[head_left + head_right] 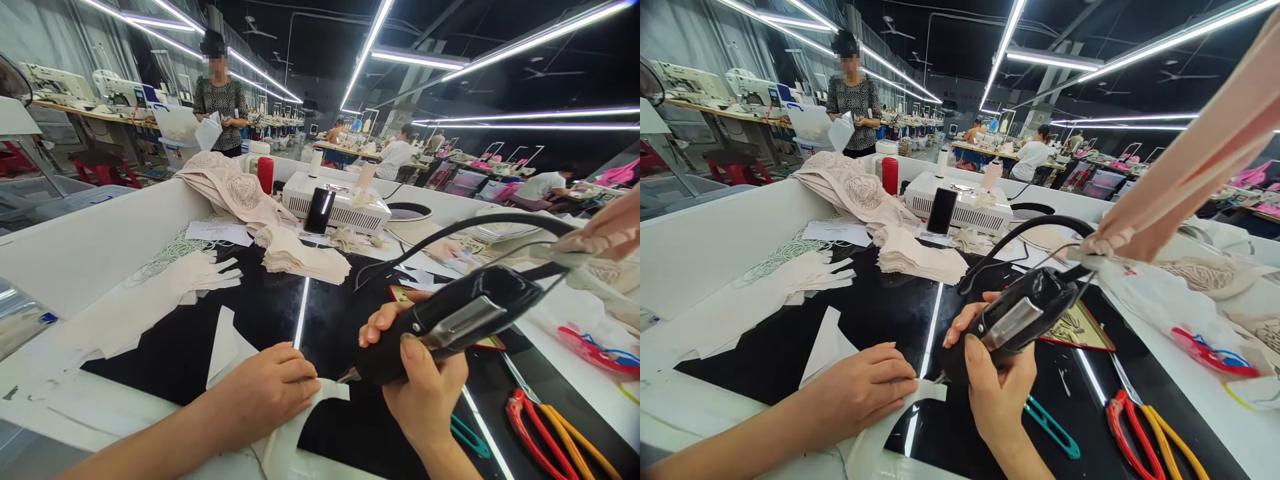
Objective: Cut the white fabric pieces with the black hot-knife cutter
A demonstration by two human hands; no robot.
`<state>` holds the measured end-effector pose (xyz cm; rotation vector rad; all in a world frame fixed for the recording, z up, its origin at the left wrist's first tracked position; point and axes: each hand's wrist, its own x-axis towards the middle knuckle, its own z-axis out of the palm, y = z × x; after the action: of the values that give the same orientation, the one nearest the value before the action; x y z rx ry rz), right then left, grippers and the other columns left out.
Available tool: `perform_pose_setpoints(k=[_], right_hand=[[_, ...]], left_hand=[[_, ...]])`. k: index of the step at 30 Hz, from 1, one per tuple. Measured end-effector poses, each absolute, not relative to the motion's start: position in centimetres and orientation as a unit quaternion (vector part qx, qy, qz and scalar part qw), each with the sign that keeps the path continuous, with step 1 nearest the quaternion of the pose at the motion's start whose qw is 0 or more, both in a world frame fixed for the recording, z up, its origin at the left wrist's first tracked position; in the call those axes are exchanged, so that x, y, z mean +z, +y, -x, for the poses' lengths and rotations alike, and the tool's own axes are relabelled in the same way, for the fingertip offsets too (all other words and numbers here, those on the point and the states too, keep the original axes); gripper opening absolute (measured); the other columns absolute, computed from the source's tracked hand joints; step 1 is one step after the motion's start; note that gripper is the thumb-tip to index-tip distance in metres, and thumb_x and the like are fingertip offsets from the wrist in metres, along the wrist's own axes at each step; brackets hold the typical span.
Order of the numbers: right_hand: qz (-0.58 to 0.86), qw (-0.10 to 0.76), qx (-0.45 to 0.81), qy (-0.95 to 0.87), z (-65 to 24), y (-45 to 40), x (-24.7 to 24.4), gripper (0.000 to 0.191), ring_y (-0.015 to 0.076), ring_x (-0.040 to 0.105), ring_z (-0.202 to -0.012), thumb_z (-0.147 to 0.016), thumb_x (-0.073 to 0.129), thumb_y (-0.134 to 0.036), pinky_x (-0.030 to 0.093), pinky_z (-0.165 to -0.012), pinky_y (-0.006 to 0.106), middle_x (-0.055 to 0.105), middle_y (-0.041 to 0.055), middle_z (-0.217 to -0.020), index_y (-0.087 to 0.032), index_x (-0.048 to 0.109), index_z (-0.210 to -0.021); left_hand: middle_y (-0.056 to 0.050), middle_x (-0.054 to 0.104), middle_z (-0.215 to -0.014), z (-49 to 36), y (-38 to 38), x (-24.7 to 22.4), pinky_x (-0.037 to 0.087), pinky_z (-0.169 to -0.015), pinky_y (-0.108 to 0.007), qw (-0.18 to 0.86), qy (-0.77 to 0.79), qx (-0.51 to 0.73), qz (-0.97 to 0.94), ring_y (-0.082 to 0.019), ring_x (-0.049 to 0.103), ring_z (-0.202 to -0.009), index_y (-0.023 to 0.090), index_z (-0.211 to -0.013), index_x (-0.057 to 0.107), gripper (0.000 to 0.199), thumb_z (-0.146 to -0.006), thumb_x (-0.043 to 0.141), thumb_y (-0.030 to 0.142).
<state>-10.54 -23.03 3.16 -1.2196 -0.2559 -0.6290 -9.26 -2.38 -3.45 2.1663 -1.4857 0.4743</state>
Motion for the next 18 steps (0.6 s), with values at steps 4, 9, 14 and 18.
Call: perform_pose_setpoints(k=[4, 9, 14, 18], right_hand=[[0.546, 0.781, -0.281, -0.115, 10.9, -22.8, 3.6, 0.034, 0.0158, 0.062, -0.064, -0.089, 0.081, -0.039, 0.058, -0.059, 0.031, 0.064, -0.0012, -0.083, -0.028, 0.063, -0.115], [0.533, 0.785, -0.278, -0.146, 11.6, -22.4, 3.6, 0.038, 0.0162, 0.061, -0.064, -0.088, 0.083, -0.043, 0.057, -0.056, 0.03, 0.063, -0.0009, -0.081, -0.028, 0.063, -0.117], [0.541, 0.784, -0.262, -0.156, 11.8, -22.2, 2.6, 0.036, 0.0152, 0.061, -0.068, -0.092, 0.08, -0.041, 0.056, -0.06, 0.029, 0.063, -0.0006, -0.086, -0.029, 0.062, -0.121], [0.555, 0.777, -0.26, -0.141, 11.8, -22.3, 2.4, 0.033, 0.016, 0.061, -0.07, -0.094, 0.078, -0.04, 0.056, -0.062, 0.032, 0.063, -0.0003, -0.087, -0.03, 0.061, -0.121]], left_hand=[[-0.004, 0.072, -0.109, 9.2, -2.4, -3.5, 0.052, -0.11, -0.037, 0.242, -0.539, 0.181, -0.786, -0.017, 0.067, -0.103, 0.016, -0.118, 0.069, 0.018, -0.112, 0.052, 0.02], [-0.004, 0.072, -0.106, 9.1, -2.4, -3.0, 0.053, -0.107, -0.035, 0.235, -0.549, 0.184, -0.78, -0.016, 0.067, -0.1, 0.014, -0.116, 0.068, 0.018, -0.112, 0.051, 0.017], [-0.004, 0.072, -0.107, 9.1, -2.4, -3.2, 0.054, -0.106, -0.036, 0.236, -0.548, 0.179, -0.782, -0.016, 0.067, -0.101, 0.015, -0.117, 0.069, 0.022, -0.113, 0.048, 0.019], [-0.004, 0.072, -0.107, 9.2, -2.3, -3.2, 0.054, -0.106, -0.035, 0.233, -0.545, 0.181, -0.785, -0.016, 0.068, -0.102, 0.016, -0.117, 0.069, 0.019, -0.111, 0.051, 0.018]])
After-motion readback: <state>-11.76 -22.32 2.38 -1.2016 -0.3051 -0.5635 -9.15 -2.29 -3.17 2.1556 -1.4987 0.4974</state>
